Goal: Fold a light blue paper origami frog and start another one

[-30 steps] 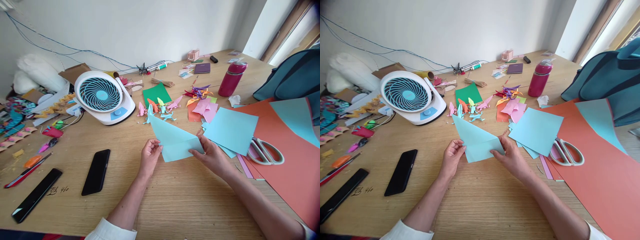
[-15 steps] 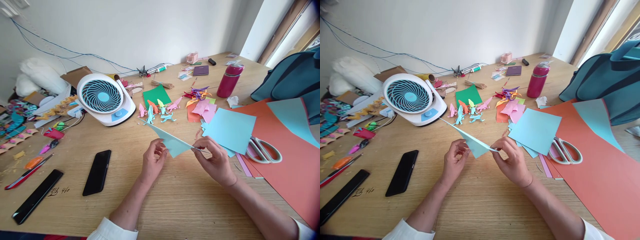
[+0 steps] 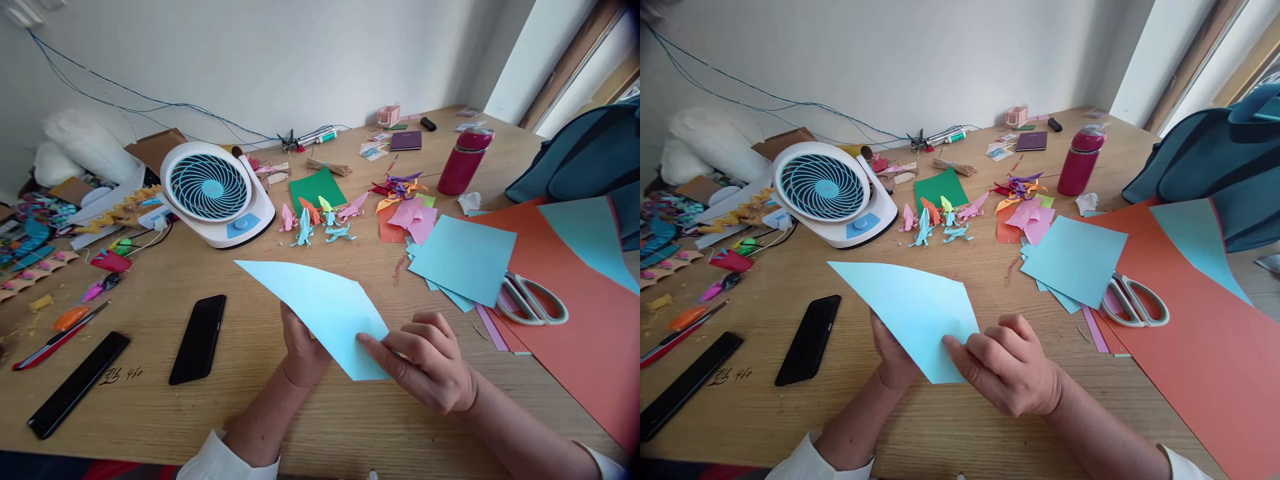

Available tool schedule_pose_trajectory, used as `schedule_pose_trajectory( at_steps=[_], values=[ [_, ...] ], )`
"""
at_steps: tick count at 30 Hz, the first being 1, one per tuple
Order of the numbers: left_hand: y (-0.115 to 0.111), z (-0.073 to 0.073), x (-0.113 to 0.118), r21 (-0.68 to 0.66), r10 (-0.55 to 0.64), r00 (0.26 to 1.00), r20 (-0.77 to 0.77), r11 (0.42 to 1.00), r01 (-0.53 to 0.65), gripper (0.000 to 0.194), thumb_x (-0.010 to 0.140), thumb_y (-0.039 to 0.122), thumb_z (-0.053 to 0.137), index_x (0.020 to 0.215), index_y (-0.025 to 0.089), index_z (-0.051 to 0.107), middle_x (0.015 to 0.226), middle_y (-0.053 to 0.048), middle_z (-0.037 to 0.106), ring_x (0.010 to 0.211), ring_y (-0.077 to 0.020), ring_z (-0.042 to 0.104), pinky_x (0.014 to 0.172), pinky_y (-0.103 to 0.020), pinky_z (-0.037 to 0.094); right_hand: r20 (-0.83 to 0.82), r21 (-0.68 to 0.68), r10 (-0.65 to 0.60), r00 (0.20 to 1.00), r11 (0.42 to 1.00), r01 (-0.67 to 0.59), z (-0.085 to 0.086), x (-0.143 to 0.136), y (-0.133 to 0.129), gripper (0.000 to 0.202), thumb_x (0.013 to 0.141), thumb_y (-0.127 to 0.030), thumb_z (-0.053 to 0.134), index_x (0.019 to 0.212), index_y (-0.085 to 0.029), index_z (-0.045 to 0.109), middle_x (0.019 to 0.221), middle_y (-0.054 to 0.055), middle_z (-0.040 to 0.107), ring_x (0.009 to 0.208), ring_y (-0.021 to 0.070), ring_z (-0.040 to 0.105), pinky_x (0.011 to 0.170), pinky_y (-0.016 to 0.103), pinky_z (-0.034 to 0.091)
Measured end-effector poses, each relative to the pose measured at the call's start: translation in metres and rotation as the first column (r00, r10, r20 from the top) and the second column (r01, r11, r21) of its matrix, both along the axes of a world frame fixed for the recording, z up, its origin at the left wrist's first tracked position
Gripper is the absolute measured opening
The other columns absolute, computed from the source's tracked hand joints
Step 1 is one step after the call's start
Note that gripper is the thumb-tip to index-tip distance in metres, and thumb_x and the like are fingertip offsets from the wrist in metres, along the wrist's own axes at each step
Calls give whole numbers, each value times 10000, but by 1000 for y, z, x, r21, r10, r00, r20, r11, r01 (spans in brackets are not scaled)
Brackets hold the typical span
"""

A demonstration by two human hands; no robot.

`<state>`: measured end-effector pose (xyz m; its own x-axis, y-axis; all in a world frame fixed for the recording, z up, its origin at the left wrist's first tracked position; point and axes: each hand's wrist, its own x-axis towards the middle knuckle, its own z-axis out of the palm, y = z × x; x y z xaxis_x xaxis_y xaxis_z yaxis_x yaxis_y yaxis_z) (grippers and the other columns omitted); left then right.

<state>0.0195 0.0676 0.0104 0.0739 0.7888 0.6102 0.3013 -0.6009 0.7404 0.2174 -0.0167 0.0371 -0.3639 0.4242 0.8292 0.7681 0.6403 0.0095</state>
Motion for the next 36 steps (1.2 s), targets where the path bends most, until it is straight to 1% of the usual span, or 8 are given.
schedule_pose_trajectory(
  at_steps=[3,6,9,14,21,26,30,36],
  values=[
    [2,8,1,343,107,994,6,934,-103,375,666,236,786,843,217,455,865,1,450,773,-147,510,645,-292,455,4,23,-19,1000,1000,19,1,-3,0,275,898,-80,546,1121,-155,688,778,24,606,706,136,511,628,336,407],
    [2,20,0,456,102,994,-47,887,-70,440,656,175,807,947,218,480,931,-6,442,737,-114,534,617,-258,493,-35,-2,-47,998,999,47,-1,-2,2,303,870,-80,612,1159,-151,670,768,27,581,694,142,489,616,326,412],
    [-2,25,-1,479,118,958,-261,877,22,367,746,148,749,1061,220,576,1015,-50,474,812,-136,572,675,-266,535,-35,-49,-60,998,997,58,-2,-2,4,334,870,-63,602,1192,-137,652,769,37,571,700,154,484,623,326,421],
    [-7,21,-2,308,-91,882,-463,916,256,322,854,77,582,1122,250,626,1092,-59,576,827,-128,609,743,-249,539,32,-59,-23,999,998,24,-1,-1,4,314,898,-55,519,1168,-130,660,787,50,584,729,161,513,665,347,405],
    [-1,15,-5,97,-293,935,-201,944,317,212,843,93,591,1006,220,636,1065,-48,621,963,-168,615,827,-297,503,-49,-143,-108,993,985,100,-11,18,17,373,844,-74,571,1195,-197,575,1008,90,656,854,205,553,771,388,432],
    [-3,1,-25,-49,-359,917,-172,933,356,161,839,99,595,948,216,616,1074,-51,636,975,-180,618,808,-306,490,18,-356,41,999,934,-32,-20,32,34,309,859,-51,491,1128,-172,583,1142,126,641,974,228,583,820,387,459],
    [-6,-8,-47,-144,-429,807,-406,902,407,194,879,90,538,989,222,629,1134,-70,661,1028,-198,624,843,-342,488,102,-519,209,972,845,-127,-28,26,37,286,870,-17,448,1033,-166,629,1083,108,664,975,209,595,829,352,466],
    [-13,-6,-69,-68,-276,563,-779,930,362,344,853,144,596,1180,244,634,1306,-70,620,1336,-316,423,1055,-551,344,182,-594,265,947,797,-109,-33,11,27,229,896,-63,467,958,-168,660,976,97,665,872,182,599,824,341,455]
  ],
)
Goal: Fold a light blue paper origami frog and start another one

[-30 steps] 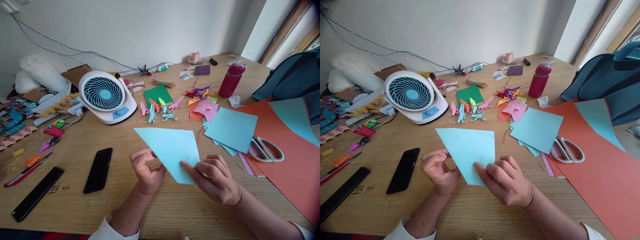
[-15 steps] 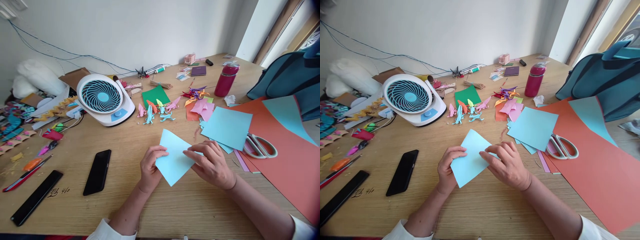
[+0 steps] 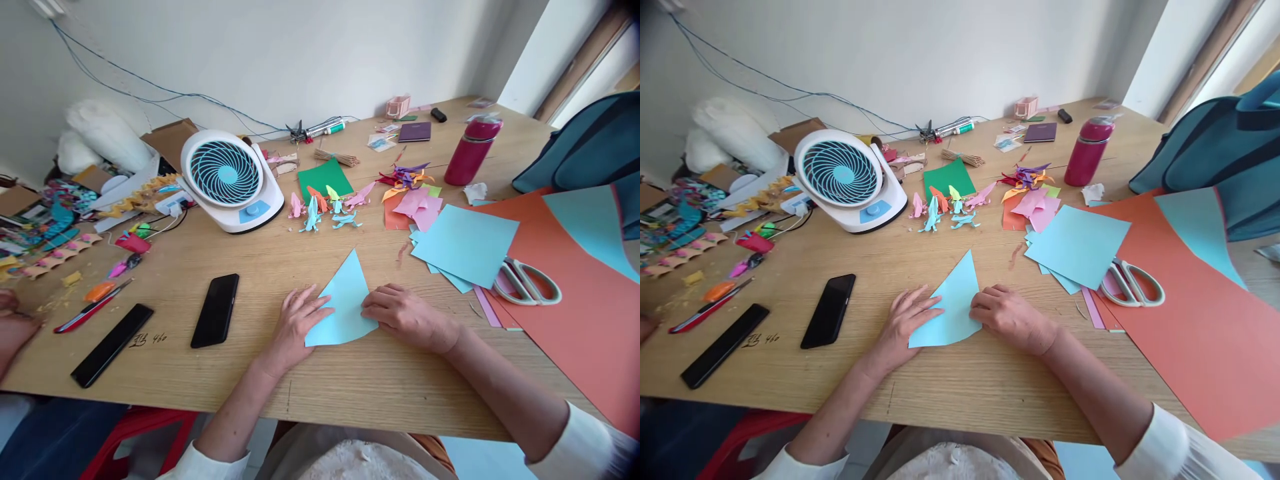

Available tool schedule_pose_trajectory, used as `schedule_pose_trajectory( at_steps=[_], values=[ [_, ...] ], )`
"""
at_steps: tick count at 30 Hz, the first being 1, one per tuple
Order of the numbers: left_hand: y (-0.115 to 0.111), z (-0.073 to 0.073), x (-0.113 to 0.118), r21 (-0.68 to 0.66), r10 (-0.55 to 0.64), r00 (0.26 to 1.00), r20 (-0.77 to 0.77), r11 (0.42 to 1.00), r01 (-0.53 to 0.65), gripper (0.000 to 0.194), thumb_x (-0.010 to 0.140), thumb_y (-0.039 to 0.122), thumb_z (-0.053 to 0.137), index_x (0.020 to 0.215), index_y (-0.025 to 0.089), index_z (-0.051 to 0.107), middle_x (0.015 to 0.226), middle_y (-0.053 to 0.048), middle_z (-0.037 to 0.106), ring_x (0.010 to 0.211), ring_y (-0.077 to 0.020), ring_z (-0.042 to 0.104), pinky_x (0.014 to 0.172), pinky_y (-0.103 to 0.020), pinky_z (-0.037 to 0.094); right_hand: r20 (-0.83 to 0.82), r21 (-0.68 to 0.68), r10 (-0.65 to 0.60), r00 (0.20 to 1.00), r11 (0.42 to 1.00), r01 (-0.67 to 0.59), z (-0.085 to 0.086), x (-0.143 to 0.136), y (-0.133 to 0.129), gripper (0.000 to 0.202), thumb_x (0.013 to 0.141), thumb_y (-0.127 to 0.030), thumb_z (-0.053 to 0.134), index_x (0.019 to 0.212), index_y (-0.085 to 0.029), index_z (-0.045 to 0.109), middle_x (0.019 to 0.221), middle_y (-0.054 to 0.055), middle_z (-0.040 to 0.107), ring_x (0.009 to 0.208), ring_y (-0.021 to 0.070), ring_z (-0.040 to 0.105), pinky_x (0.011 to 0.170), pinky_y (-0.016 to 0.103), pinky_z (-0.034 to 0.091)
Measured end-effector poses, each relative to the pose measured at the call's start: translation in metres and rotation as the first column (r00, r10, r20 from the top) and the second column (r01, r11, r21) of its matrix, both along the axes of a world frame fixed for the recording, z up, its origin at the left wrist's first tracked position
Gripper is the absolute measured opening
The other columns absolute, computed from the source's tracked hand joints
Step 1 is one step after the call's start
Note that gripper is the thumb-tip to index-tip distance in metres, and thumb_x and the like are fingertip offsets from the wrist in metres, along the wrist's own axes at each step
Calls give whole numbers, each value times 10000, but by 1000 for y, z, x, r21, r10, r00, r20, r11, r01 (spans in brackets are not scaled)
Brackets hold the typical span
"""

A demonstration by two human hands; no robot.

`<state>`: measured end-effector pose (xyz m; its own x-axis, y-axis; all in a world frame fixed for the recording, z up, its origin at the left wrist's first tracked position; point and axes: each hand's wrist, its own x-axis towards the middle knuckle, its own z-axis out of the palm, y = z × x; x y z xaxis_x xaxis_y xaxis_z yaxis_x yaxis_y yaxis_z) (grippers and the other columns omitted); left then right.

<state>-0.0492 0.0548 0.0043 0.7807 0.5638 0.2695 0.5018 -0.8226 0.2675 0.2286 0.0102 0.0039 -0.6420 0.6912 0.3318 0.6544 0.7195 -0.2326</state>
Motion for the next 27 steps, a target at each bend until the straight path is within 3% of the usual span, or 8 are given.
schedule_pose_trajectory(
  at_steps=[6,9,17,27],
  values=[
    [-5,-8,-15,45,-116,992,48,992,114,467,857,-15,455,1242,202,607,1264,-70,647,1210,-211,552,976,-412,492,19,72,-2,1000,997,1,-10,7,-12,259,938,-100,436,1068,-155,654,1105,119,680,985,202,629,860,373,480],
    [-9,-8,-21,68,-147,989,32,987,145,494,868,-6,444,1303,193,563,1286,-88,632,1217,-206,563,993,-410,503,-11,119,-6,1000,993,7,-14,11,-20,254,950,-131,461,1124,-150,645,1192,122,672,1075,222,627,881,397,496],
    [-16,-4,-30,128,-91,993,80,989,80,382,896,28,478,1220,182,609,1205,-96,675,1134,-207,620,927,-406,535,-48,148,-27,998,988,34,-14,9,-25,231,943,-115,475,1069,-143,667,1176,131,688,1050,223,660,859,420,528],
    [-16,0,-32,154,-51,995,84,987,38,203,888,77,559,1006,200,670,989,-37,732,899,-175,623,787,-343,497,-132,45,-68,989,996,75,-10,8,-24,227,931,-102,473,1041,-166,661,1129,119,704,1033,208,668,849,391,527]
  ],
)
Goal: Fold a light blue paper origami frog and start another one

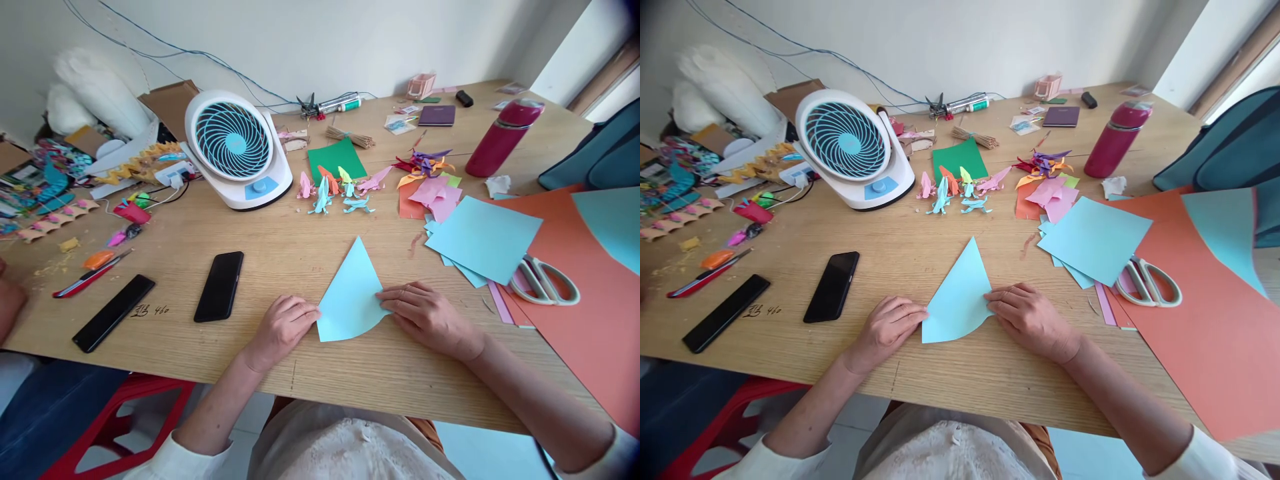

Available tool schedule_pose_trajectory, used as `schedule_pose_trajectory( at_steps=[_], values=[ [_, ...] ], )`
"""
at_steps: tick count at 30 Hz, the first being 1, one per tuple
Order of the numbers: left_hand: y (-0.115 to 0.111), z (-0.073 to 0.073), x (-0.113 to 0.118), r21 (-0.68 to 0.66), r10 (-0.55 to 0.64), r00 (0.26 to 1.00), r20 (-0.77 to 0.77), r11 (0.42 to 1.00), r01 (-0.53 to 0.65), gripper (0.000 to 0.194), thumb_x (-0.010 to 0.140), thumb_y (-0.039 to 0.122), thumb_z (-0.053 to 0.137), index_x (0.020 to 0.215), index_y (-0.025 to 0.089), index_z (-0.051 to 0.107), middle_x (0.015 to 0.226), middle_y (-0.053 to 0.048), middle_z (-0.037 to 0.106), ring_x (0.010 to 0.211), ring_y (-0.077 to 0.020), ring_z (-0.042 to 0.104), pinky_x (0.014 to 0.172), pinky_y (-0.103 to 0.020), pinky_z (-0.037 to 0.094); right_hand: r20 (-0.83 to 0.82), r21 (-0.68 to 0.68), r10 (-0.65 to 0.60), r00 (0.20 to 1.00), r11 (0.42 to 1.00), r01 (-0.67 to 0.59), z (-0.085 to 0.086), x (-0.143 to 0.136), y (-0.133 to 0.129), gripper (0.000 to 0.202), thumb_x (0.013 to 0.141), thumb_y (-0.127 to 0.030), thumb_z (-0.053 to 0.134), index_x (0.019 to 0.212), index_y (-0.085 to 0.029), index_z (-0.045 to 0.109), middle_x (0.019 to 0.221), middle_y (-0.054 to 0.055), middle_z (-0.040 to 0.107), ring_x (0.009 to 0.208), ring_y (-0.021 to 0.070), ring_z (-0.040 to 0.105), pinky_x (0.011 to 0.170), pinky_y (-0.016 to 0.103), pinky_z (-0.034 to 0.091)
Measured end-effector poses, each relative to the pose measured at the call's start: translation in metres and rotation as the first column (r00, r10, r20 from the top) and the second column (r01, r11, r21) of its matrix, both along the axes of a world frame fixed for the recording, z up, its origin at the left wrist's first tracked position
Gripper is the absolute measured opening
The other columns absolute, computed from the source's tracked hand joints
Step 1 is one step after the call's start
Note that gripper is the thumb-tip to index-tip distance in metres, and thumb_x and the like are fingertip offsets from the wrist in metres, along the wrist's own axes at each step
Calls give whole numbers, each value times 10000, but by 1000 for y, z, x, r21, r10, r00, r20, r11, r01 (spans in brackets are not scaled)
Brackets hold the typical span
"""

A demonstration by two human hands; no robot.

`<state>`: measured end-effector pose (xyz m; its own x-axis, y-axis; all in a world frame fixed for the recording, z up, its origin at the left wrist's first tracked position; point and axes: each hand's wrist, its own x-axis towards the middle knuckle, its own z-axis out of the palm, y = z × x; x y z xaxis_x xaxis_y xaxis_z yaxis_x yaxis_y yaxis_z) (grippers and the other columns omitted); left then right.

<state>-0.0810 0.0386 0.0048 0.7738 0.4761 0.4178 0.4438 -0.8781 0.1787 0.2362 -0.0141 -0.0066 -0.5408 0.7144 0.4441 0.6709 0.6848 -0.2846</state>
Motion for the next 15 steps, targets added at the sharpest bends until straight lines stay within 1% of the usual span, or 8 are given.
schedule_pose_trajectory(
  at_steps=[6,11,15],
  values=[
    [-1,-2,2,-55,38,998,-40,998,-40,189,888,127,557,1024,204,664,980,-57,704,876,-184,609,783,-347,479,-13,-19,-5,1000,1000,4,-1,2,0,224,924,-100,484,1050,-170,656,1140,117,701,1036,211,669,848,393,526],
    [-2,-2,2,-76,55,998,-16,995,-57,182,876,91,551,980,196,656,959,-42,700,870,-177,595,780,-336,474,-34,-73,13,999,997,-16,-3,5,1,221,917,-102,500,1058,-183,649,1145,101,701,1081,207,653,867,387,527],
    [-5,2,7,-96,118,992,-42,988,-122,145,857,118,571,947,197,653,929,-44,685,849,-187,579,764,-338,468,-69,-106,13,998,994,-21,-1,6,2,232,908,-100,502,1053,-198,655,1117,89,708,1067,203,659,864,379,536]
  ],
)
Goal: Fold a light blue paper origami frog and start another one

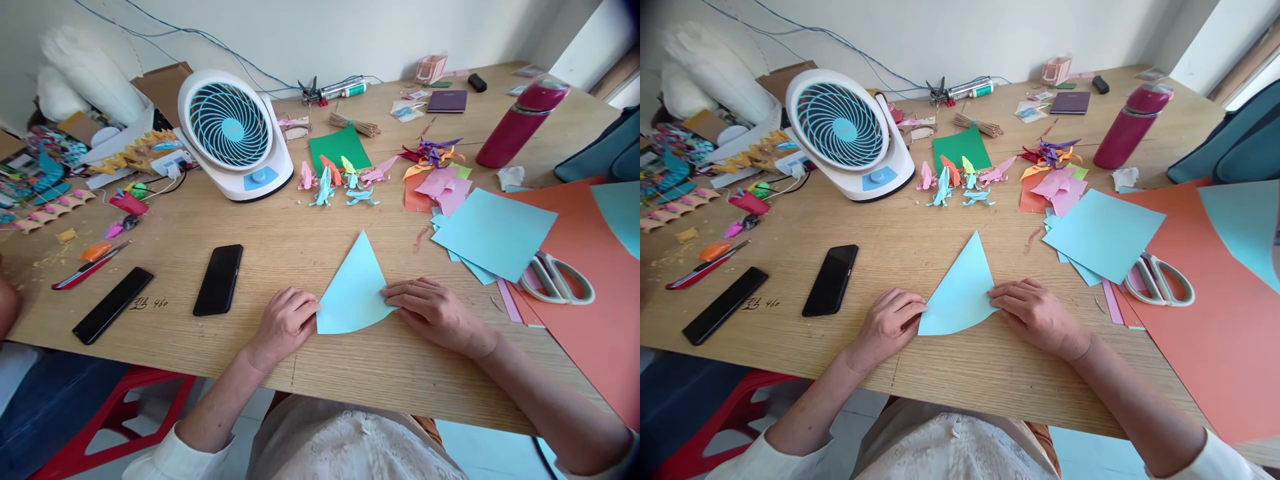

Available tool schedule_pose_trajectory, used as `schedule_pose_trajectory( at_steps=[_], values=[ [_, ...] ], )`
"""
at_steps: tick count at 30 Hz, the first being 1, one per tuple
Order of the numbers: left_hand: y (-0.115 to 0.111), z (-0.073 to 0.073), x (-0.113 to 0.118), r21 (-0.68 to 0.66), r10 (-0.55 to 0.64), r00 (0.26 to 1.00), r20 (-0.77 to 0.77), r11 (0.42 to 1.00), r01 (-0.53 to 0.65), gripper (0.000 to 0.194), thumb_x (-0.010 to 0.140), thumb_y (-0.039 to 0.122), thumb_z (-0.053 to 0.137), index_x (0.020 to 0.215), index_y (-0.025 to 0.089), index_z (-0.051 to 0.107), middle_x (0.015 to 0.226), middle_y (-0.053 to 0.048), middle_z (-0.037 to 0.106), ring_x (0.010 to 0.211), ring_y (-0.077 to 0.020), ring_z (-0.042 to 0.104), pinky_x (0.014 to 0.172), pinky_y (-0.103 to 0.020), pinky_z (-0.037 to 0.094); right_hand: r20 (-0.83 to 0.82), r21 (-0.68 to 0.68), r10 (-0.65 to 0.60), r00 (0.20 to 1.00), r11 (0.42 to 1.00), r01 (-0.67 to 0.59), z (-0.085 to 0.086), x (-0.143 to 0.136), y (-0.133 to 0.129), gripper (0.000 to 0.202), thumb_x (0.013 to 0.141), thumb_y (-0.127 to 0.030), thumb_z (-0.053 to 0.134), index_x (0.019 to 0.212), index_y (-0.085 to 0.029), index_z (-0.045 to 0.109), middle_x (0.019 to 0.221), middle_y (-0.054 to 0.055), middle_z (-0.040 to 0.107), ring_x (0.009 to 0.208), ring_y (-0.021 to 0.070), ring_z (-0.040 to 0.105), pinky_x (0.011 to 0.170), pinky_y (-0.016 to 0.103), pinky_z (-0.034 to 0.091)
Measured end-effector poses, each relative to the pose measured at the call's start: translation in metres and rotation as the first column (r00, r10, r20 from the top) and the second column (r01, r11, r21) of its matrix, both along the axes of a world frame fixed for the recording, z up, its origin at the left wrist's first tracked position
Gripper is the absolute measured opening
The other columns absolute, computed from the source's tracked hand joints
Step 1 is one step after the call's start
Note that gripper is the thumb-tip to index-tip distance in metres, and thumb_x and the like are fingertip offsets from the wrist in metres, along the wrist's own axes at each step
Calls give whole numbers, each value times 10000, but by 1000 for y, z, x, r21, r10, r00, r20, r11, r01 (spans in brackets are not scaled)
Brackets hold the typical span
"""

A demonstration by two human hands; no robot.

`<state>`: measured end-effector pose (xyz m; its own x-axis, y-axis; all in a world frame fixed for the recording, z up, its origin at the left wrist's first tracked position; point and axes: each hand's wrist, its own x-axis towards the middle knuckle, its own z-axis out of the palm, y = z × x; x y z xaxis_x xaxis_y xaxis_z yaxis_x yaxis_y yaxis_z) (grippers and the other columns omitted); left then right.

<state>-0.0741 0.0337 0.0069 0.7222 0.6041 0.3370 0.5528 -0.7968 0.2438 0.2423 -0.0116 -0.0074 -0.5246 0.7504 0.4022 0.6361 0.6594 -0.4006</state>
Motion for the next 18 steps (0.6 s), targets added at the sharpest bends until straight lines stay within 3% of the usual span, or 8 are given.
schedule_pose_trajectory(
  at_steps=[5,8,12,15,18],
  values=[
    [-4,2,10,-23,0,1000,8,1000,0,127,832,168,610,946,194,661,891,-64,655,825,-205,556,735,-344,459,-25,-27,-9,1000,1000,9,2,-1,1,213,921,-121,497,1047,-203,649,1075,83,713,1037,202,663,864,378,539],
    [-4,2,14,-110,-27,998,49,993,33,93,870,189,586,914,194,668,851,-55,659,806,-187,574,732,-324,458,-25,-57,-33,999,998,32,3,-3,1,190,934,-150,495,1043,-203,642,1049,81,709,1008,203,658,857,375,528],
    [-1,10,19,-270,83,993,79,961,-58,146,901,231,559,812,204,671,791,-23,670,766,-157,601,683,-273,448,-13,-138,-125,992,983,122,9,-6,6,152,944,-197,482,947,-192,633,877,64,684,825,186,643,725,319,504],
    [5,23,25,-334,163,986,-34,928,-165,129,867,262,598,767,220,670,722,7,667,692,-150,606,595,-252,407,-15,-212,-210,978,956,202,15,-11,12,169,934,-209,483,808,-198,596,700,18,606,651,153,575,596,275,438],
    [11,34,35,-314,210,958,-193,912,-263,120,822,338,651,753,244,678,654,25,663,581,-153,592,525,-254,342,-29,-278,-251,967,932,234,19,-15,20,170,931,-232,479,794,-202,577,654,-7,568,582,131,519,552,256,390]
  ],
)
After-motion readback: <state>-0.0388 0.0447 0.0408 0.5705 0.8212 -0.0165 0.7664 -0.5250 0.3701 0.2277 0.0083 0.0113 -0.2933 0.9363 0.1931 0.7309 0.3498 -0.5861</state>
